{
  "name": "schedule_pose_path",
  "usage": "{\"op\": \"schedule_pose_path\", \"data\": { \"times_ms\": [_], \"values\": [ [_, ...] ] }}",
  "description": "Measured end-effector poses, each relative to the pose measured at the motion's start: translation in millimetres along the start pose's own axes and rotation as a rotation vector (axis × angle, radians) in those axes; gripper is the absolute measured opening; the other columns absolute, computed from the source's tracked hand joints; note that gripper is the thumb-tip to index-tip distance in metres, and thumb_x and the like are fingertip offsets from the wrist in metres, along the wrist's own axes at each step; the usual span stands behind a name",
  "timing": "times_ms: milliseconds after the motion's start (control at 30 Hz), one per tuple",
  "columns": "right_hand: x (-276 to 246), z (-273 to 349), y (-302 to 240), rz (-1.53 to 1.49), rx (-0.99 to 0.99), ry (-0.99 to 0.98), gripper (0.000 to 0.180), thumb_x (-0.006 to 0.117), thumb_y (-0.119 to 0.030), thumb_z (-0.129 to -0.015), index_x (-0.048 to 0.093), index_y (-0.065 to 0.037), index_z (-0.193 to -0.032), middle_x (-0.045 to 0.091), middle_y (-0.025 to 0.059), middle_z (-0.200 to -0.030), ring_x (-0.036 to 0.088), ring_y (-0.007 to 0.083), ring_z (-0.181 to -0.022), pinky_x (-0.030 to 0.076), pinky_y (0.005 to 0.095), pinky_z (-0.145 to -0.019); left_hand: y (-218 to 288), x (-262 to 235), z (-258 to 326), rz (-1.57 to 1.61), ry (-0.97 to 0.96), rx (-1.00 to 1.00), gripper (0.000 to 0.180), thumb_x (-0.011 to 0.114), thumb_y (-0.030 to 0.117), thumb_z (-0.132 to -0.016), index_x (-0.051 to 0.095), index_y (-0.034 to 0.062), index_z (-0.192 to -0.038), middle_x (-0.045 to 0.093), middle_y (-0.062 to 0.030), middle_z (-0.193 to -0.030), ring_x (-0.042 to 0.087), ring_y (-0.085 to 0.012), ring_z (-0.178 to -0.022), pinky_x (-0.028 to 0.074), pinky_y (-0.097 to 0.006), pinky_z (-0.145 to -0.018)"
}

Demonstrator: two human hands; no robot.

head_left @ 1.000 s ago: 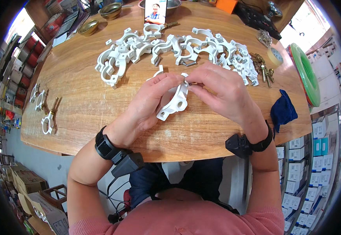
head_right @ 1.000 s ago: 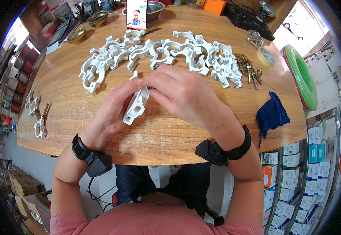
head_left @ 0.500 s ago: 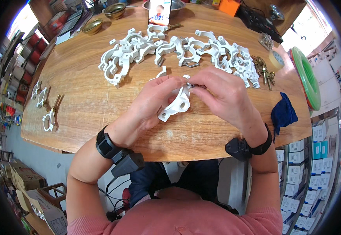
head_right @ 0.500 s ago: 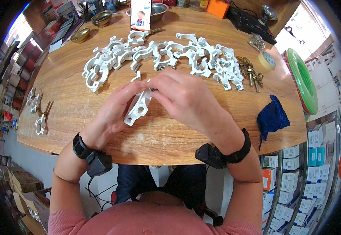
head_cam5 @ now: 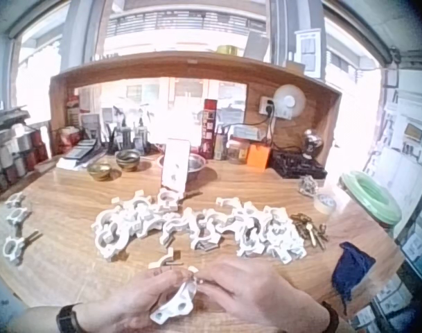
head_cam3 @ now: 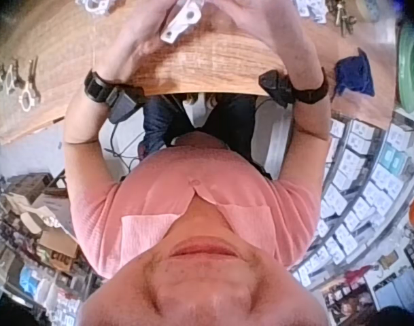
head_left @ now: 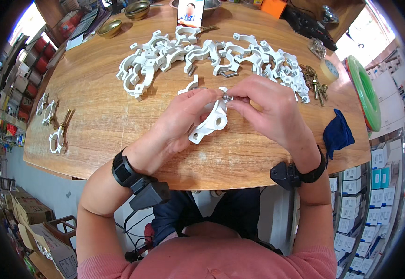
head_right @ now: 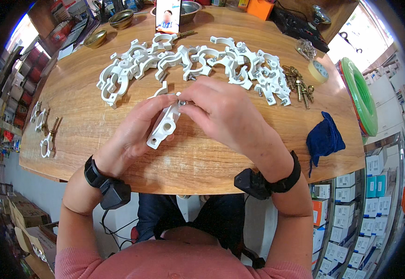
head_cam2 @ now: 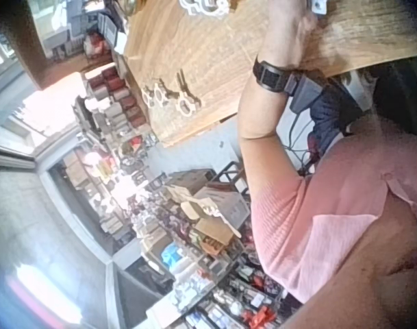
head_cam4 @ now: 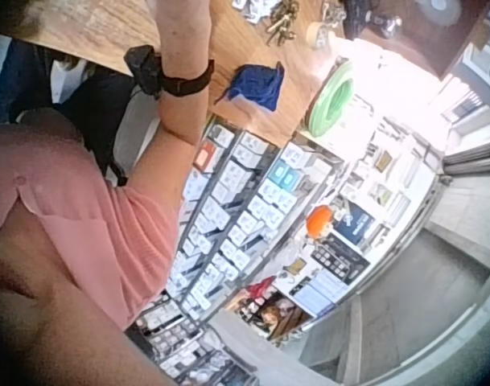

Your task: The person assembles white plastic clamps by inserting metal bolts and nuts into the pre-drilled holes by hand.

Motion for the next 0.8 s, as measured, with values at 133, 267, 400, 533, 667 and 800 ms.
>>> {"op": "schedule_pose_path", "data": {
  "times_ms": [133, 267, 400, 533, 667, 800],
  "values": [
    [-0.5, -0.8, 4.0, -0.002, 0.026, -0.029, 0.014, 0.064, -0.005, -0.069, 0.058, -0.001, -0.081, 0.055, 0.0107, -0.072, 0.054, 0.0258, -0.063, 0.044, 0.0319, -0.055, -1.4, -0.4, -2.0, 0.036, -0.035, -0.026, 0.020, 0.049, 0.021, -0.085, 0.052, 0.0028, -0.091, 0.056, -0.0038, -0.076, 0.055, -0.0102, -0.061, 0.044, -0.022, -0.046],
    [0.0, 0.3, 5.8, -0.014, 0.001, -0.012, 0.014, 0.064, -0.007, -0.069, 0.058, -0.001, -0.080, 0.055, 0.0104, -0.071, 0.054, 0.0250, -0.063, 0.043, 0.0316, -0.053, -2.9, -1.5, -2.1, 0.051, 0.006, -0.029, 0.019, 0.048, 0.021, -0.085, 0.052, 0.0034, -0.091, 0.056, -0.0036, -0.074, 0.055, -0.0104, -0.059, 0.044, -0.022, -0.044],
    [-1.7, -0.1, 5.0, -0.036, 0.057, -0.042, 0.013, 0.064, -0.007, -0.069, 0.058, -0.001, -0.080, 0.055, 0.0098, -0.071, 0.055, 0.0242, -0.063, 0.044, 0.0309, -0.055, -4.1, 2.0, 0.0, 0.101, -0.024, -0.054, 0.018, 0.047, 0.021, -0.086, 0.053, 0.0036, -0.090, 0.056, -0.0035, -0.073, 0.055, -0.0106, -0.057, 0.044, -0.022, -0.043],
    [-4.1, -1.7, -0.1, 0.010, 0.007, -0.038, 0.012, 0.063, -0.008, -0.070, 0.059, -0.003, -0.080, 0.055, 0.0084, -0.072, 0.055, 0.0234, -0.064, 0.044, 0.0306, -0.056, -7.8, 1.0, -3.0, 0.151, -0.076, -0.073, 0.019, 0.047, 0.021, -0.086, 0.053, 0.0038, -0.089, 0.056, -0.0036, -0.073, 0.054, -0.0105, -0.056, 0.044, -0.022, -0.042],
    [-5.0, 0.6, 1.5, 0.026, 0.020, -0.064, 0.012, 0.063, -0.010, -0.071, 0.060, -0.004, -0.081, 0.056, 0.0071, -0.072, 0.055, 0.0231, -0.066, 0.044, 0.0305, -0.057, -8.1, 3.8, -1.5, 0.134, -0.095, -0.080, 0.019, 0.047, 0.022, -0.086, 0.053, 0.0039, -0.090, 0.056, -0.0030, -0.073, 0.054, -0.0102, -0.056, 0.044, -0.022, -0.042],
    [-2.3, -0.7, 6.3, 0.039, 0.115, -0.118, 0.012, 0.063, -0.012, -0.071, 0.061, -0.006, -0.081, 0.056, 0.0064, -0.072, 0.055, 0.0228, -0.067, 0.044, 0.0301, -0.057, -4.6, 3.6, 2.0, 0.085, 0.014, -0.078, 0.018, 0.048, 0.021, -0.086, 0.053, 0.0038, -0.090, 0.056, -0.0025, -0.072, 0.054, -0.0100, -0.056, 0.044, -0.022, -0.042]
  ]
}}
Point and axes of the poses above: each hand's wrist, its own z-axis away from the middle knuckle, its own x-axis out of the palm, y = z × x, the point moved 6 cm from there along -z, towards the middle knuckle
